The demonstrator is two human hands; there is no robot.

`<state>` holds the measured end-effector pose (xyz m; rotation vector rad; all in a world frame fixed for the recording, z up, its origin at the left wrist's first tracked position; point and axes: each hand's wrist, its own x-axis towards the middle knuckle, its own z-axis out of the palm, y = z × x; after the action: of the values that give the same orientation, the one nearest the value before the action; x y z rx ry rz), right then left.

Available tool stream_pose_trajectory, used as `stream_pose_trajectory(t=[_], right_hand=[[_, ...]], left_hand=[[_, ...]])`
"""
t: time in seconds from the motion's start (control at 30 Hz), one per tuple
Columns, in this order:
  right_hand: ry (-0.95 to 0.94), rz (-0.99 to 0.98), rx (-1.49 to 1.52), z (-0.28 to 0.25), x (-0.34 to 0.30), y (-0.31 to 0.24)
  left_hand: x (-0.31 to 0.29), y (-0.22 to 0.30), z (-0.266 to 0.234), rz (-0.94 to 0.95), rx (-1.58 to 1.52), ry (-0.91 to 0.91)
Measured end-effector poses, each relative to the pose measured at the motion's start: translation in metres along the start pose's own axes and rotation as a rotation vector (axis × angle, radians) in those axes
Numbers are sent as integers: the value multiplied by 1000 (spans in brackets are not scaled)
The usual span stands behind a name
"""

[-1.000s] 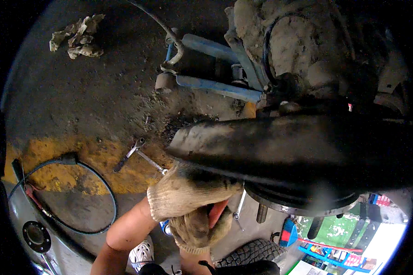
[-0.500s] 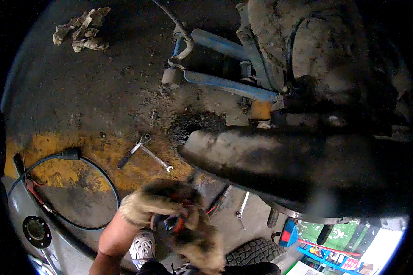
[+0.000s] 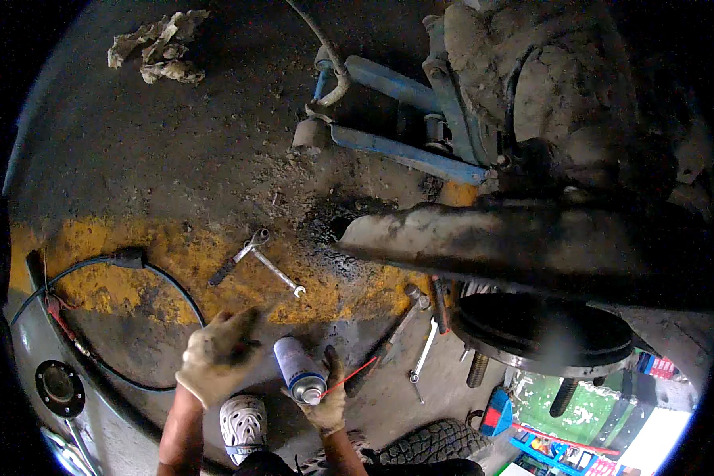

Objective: The person puts on gloves and cleans a vehicle's brake assembly. They use a spray can to apply a cleaning agent to the hub and surrounding components, then wipe the surfaces with a cloth. The person also uses a compressed air hose to blow away debris from the assembly.

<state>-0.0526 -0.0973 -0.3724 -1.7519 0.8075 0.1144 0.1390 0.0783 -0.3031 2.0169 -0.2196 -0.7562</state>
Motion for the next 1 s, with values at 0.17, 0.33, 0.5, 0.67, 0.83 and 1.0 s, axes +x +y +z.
stream_pose_trajectory(t=[0.17, 0.33, 0.5, 0.67, 0.83, 1.0], right_hand=[[40, -53, -48, 1, -2, -3], [125, -6, -1, -14, -17, -8], [174, 16, 19, -17, -22, -16], [190, 6, 29, -14, -21, -23], [227, 16, 41, -14, -22, -22], [247, 14, 38, -8, -18, -24]], left_hand=[[26, 104, -2, 497, 476, 344], [44, 144, 23, 689, 430, 437], [53, 155, 37, 691, 391, 375], [62, 148, 42, 746, 324, 280], [60, 149, 36, 770, 319, 231], [60, 148, 29, 785, 331, 226]])
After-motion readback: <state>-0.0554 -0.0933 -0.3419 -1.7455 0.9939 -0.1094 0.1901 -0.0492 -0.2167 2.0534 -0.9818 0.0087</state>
